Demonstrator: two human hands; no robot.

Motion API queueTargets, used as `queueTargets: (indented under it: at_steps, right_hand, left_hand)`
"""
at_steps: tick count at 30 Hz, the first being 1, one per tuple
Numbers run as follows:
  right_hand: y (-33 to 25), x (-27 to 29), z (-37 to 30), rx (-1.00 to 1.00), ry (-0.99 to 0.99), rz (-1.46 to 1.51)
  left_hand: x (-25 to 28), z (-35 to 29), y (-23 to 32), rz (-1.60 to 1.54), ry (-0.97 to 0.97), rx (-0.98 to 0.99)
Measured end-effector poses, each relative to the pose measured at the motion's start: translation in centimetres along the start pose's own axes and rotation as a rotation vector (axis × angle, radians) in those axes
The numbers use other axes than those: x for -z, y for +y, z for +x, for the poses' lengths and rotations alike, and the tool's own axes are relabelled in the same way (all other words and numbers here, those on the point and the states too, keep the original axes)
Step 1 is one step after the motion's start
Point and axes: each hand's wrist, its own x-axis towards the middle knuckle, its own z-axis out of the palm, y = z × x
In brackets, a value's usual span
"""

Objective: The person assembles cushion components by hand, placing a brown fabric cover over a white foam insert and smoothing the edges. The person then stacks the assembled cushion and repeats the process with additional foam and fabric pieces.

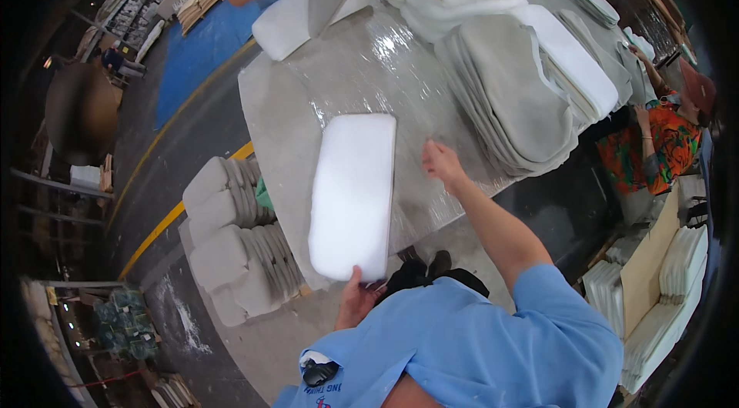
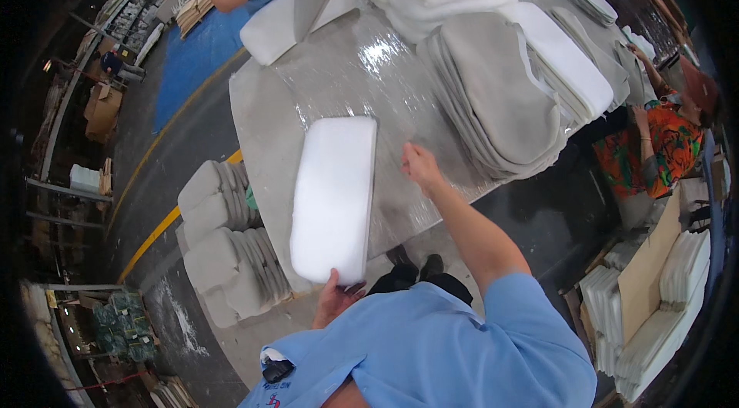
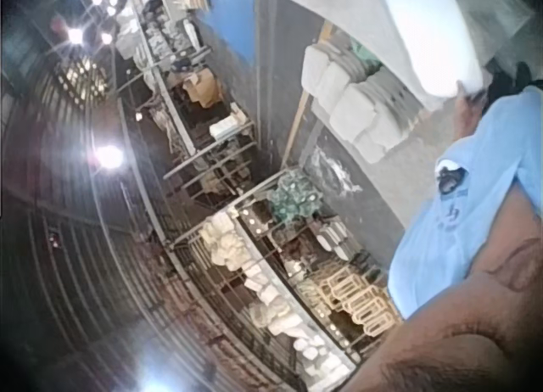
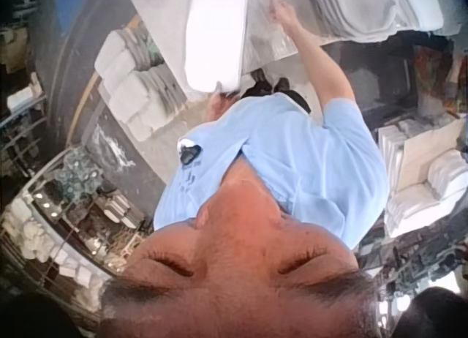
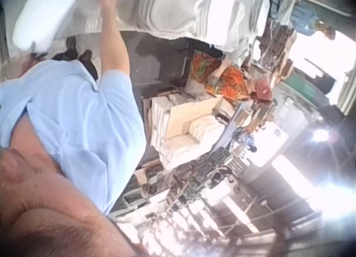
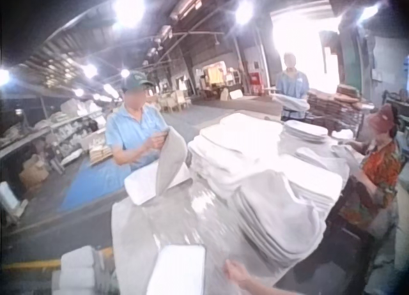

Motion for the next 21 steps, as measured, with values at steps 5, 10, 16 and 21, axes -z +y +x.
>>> queueTargets:
  at_steps: [5,10,16,21]
  right_hand:
    - [6.0,0.9,-6.4,-0.081,0.026,0.058]
    - [8.1,1.3,-9.7,-0.001,0.009,-0.143]
    - [9.7,-2.4,-12.6,-0.012,-0.12,-0.193]
    - [12.0,-7.3,-14.2,0.052,-0.02,-0.215]
  left_hand:
    - [-1.5,-1.6,-1.6,0.287,-0.149,0.243]
    - [-3.0,-2.1,1.5,1.111,-0.307,-0.048]
    - [-5.9,1.5,6.6,1.847,0.05,-1.128]
    - [-3.0,3.9,6.7,1.991,-0.203,-0.964]
